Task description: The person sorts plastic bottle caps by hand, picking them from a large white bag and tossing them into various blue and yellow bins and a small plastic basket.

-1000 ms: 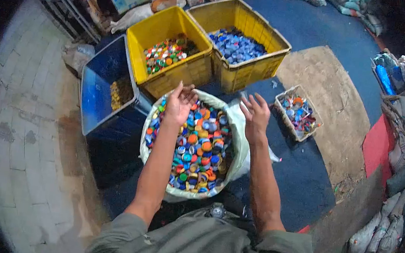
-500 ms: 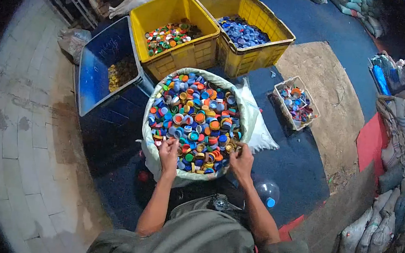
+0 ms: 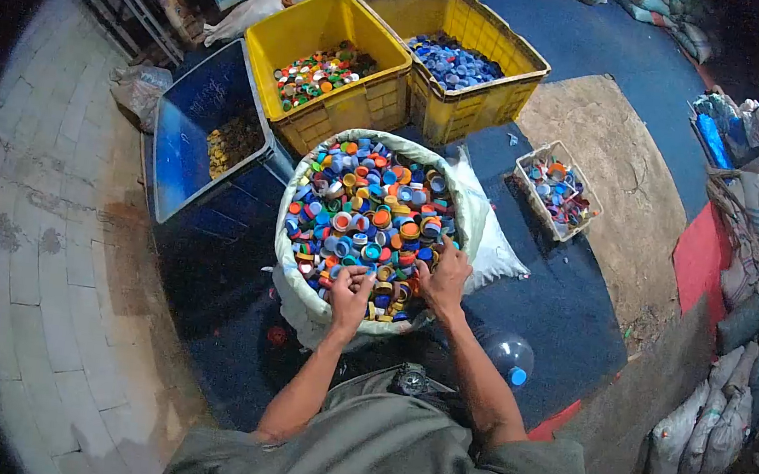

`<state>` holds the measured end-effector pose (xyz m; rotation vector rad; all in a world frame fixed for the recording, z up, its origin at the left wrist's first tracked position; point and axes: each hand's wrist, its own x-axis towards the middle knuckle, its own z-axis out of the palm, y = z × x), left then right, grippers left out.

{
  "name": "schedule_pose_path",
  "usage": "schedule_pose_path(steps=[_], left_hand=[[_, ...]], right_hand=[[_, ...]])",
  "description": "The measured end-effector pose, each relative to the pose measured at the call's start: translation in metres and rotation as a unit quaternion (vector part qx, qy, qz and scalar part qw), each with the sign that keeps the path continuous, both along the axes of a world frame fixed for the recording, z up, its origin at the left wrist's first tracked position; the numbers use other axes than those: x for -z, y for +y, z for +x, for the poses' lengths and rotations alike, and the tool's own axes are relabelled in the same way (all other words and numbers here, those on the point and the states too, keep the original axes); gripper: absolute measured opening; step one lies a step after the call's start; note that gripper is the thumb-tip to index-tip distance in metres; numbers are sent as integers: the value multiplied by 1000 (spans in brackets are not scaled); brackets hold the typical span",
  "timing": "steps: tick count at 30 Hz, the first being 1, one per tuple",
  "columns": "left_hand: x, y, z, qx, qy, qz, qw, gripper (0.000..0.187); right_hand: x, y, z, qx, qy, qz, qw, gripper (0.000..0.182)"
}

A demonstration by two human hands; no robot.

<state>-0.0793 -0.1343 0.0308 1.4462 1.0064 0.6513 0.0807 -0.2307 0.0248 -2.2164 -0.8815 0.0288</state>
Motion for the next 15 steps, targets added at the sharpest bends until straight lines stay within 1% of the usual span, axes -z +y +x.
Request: schedule_pose_path(steps=[4, 9, 10, 13, 15], left_hand=[[-7, -3, 8, 10, 5, 15, 1000, 25], [-10, -5, 22, 20, 12, 37, 999, 27], [-14, -7, 25, 25, 14, -4, 1000, 28], [-11, -5, 40, 39, 76, 98, 992, 37], [-10, -6, 49, 39, 107, 164, 980, 42]], right_hand=[[6, 0, 2, 1, -1, 10, 1000, 68], [5, 0, 3, -2, 13, -6, 1000, 66], [2, 0, 3, -2, 12, -9, 1000, 66], [-10, 0, 4, 17, 165, 136, 977, 63], [-27, -7, 1, 49, 266, 164, 949, 62]])
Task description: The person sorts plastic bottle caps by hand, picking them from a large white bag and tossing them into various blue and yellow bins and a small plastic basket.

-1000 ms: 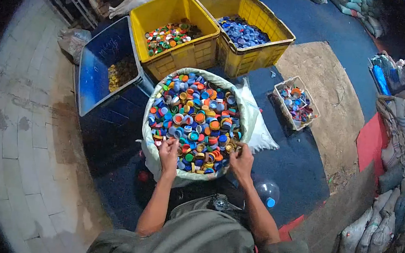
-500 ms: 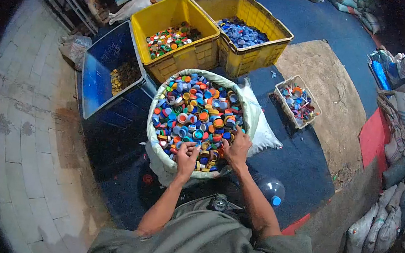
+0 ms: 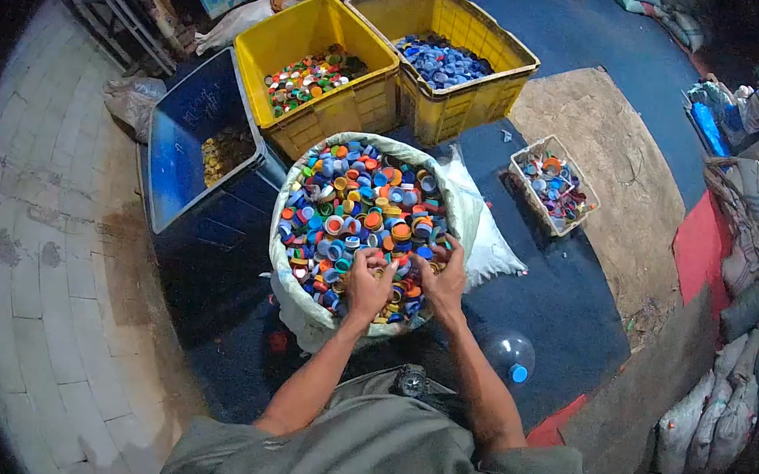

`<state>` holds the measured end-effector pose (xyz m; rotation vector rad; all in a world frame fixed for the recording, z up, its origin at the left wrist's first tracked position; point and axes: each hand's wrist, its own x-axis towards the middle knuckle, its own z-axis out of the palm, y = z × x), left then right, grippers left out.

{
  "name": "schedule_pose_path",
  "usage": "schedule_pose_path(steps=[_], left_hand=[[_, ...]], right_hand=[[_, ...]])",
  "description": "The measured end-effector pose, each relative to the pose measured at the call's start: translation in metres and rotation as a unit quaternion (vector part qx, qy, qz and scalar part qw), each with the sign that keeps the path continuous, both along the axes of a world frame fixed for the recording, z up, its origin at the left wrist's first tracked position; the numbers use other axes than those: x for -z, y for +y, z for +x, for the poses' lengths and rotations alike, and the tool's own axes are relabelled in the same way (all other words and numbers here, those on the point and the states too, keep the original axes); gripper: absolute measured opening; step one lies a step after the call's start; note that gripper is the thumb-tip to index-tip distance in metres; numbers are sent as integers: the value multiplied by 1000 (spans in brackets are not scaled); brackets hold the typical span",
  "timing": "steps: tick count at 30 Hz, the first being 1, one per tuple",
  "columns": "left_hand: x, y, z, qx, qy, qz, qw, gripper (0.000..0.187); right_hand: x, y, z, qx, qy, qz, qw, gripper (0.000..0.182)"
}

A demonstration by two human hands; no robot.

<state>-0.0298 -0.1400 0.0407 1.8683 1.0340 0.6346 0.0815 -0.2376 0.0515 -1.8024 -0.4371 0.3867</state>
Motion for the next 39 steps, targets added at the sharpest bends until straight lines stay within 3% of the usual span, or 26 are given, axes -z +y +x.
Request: schedule_pose_path(steps=[2, 5, 8, 13, 22, 25, 28, 30, 32, 33, 36, 39], left_hand=[[0, -1, 12, -2, 15, 68, 998, 45], [-12, 2, 27, 15, 91, 76, 993, 50], [-5, 1, 36, 14, 143, 126, 982, 54], [-1, 3, 45, 17, 185, 171, 968, 56], [1, 8, 57, -15, 185, 133, 974, 56], [-8, 13, 44, -1, 83, 93, 992, 50], [-10, 25, 21, -20, -74, -118, 990, 48], [-18, 35, -1, -18, -206, -340, 918, 30], [-16, 45, -25, -51, -348, -504, 789, 25], [-20, 48, -37, -42, -380, -519, 765, 24], [-10, 53, -65, -67, -451, -565, 687, 29], [-14, 50, -79, -116, -433, -570, 689, 24]], right_hand=[[-4, -8, -1, 9, 112, 67, 991, 61], [7, -28, 2, -3, 272, 190, 943, 55], [-10, -42, 2, 8, 446, 292, 846, 47], [0, -54, 0, 4, 516, 349, 783, 44], [-15, -53, -3, 60, 522, 313, 791, 28], [-7, -50, -1, 56, 506, 293, 809, 24], [-1, -41, 2, -9, 442, 233, 866, 24], [0, -34, 1, -22, 418, 172, 892, 21], [13, -25, 2, -55, 383, 117, 915, 19], [12, -18, 3, -61, 364, 68, 927, 20], [5, 6, -1, -125, 105, 16, 986, 26], [16, 29, 5, -196, -84, -18, 977, 34]])
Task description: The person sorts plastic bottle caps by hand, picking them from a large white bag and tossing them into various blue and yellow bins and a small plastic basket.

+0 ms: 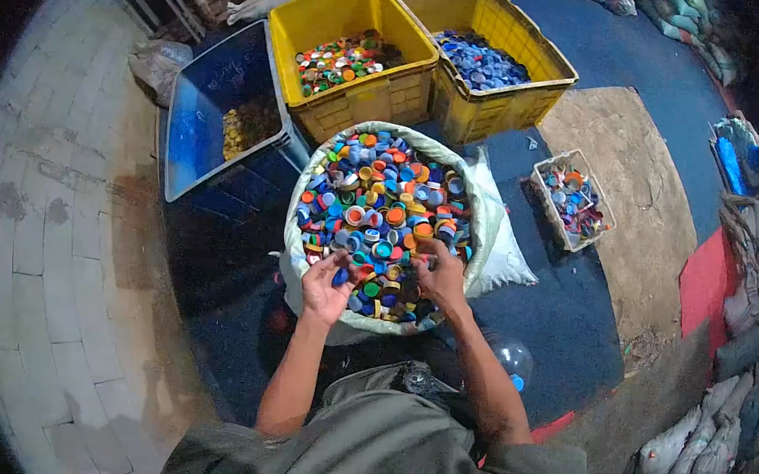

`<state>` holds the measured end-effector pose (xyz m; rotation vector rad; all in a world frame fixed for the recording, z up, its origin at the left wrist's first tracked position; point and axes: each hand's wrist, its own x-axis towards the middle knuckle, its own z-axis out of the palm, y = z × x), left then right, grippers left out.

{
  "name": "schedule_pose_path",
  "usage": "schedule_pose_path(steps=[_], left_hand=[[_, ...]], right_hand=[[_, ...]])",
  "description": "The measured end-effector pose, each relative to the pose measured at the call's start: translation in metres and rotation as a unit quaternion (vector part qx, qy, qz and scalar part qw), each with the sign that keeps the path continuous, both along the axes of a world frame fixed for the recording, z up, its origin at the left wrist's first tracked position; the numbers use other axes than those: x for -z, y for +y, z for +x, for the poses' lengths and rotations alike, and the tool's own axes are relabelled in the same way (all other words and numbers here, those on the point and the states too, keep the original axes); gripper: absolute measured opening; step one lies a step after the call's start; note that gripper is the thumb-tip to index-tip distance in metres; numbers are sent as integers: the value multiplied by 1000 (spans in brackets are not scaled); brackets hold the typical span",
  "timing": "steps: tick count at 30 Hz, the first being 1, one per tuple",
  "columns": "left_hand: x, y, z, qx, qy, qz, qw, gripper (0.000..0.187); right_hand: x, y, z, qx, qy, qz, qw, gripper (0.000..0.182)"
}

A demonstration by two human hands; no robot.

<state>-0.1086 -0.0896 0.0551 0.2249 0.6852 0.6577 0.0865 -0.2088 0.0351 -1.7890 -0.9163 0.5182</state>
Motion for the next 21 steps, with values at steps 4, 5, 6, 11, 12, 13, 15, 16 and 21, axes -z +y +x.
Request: schedule_pose_path(steps=[4, 5, 6, 11, 12, 13, 15, 16, 21], left_hand=[[8, -5, -13, -6, -11, -59, 998, 20], [9, -5, -16, -5, -22, -82, 996, 20], [3, -6, -18, -5, -19, -104, 994, 19], [13, -15, -24, -16, 16, -91, 996, 18], [14, -15, -24, -8, 25, -82, 996, 18], [15, -15, -24, 1, 34, -73, 997, 18], [13, -15, -19, 12, 68, -57, 996, 15], [11, -15, -15, 19, 85, -48, 995, 14], [7, -14, 8, 60, 187, 142, 970, 20]], right_hand=[[-6, 27, 7, -76, -159, -75, 981, 58], [-2, 34, 9, -86, -185, -107, 973, 62], [1, 40, 10, -95, -214, -131, 963, 73], [2, 52, 9, -114, -247, -160, 949, 74], [3, 54, 9, -118, -247, -163, 948, 75], [3, 56, 9, -121, -248, -166, 947, 76], [-1, 58, 6, -121, -244, -197, 942, 77], [-5, 59, 5, -120, -241, -212, 939, 78], [-3, 55, 3, -87, -198, -132, 967, 86]])
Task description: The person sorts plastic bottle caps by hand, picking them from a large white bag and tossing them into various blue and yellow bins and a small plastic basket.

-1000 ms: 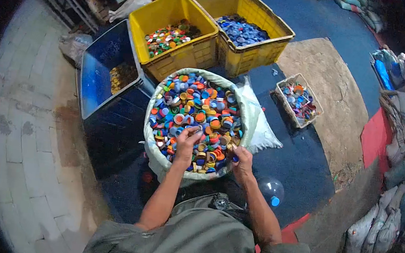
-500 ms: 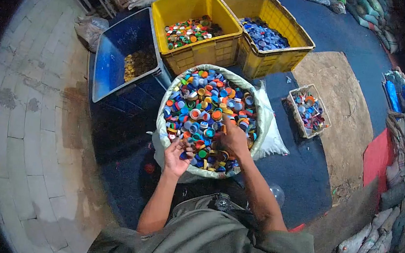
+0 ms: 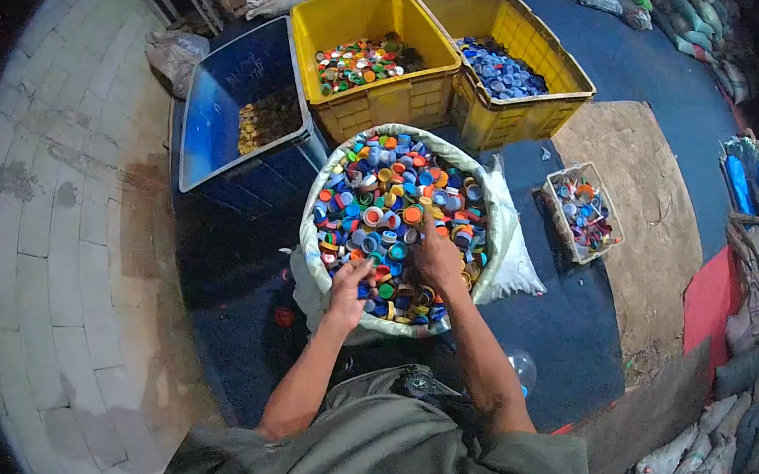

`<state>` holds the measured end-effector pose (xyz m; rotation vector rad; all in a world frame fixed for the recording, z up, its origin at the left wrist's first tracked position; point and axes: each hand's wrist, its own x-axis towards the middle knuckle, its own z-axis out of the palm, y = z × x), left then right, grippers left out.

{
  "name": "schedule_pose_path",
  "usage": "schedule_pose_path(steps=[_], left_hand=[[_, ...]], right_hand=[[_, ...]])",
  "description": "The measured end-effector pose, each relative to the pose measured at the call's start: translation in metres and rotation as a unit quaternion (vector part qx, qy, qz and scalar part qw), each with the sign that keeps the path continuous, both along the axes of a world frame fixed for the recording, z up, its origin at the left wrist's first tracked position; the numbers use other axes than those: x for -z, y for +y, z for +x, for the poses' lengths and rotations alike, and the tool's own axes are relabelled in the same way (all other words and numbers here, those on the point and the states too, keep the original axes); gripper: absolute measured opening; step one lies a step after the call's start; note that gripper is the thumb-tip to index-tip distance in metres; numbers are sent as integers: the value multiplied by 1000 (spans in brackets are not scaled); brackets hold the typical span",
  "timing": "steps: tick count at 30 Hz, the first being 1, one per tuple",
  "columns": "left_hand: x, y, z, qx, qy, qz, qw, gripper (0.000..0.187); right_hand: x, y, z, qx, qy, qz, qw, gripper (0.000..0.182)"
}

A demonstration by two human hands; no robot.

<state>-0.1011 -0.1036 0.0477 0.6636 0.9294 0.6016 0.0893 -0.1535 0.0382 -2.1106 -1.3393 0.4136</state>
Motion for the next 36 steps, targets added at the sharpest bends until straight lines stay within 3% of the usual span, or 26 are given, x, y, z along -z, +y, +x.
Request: schedule_pose_path(steps=[2, 3, 7, 14, 20, 24, 30, 36], left_hand=[[6, 2, 14, 46, 90, 142, 985, 26], [17, 3, 23, 20, 96, 245, 964, 40], [-28, 4, 48, 100, 191, 335, 917, 59], [-17, 2, 63, 136, 203, 410, 879, 54], [-13, 0, 65, 133, 141, 342, 920, 45], [-2, 0, 67, 108, 124, 340, 926, 49], [-14, -7, 77, 104, 25, 213, 971, 32], [-22, -9, 75, 123, -24, 62, 990, 26]], right_hand=[[5, -7, -4, 9, 49, 83, 995, 90], [-3, -11, -8, 20, 80, 98, 992, 92], [-24, -28, -20, 38, 123, 115, 985, 98], [-17, -39, -28, 67, 144, 209, 965, 98], [-15, -44, -32, 87, 139, 214, 963, 99], [-23, -46, -36, 110, 136, 216, 961, 96], [-26, -47, -35, 111, 138, 222, 959, 84], [-29, -49, -32, 91, 95, 227, 965, 57]])
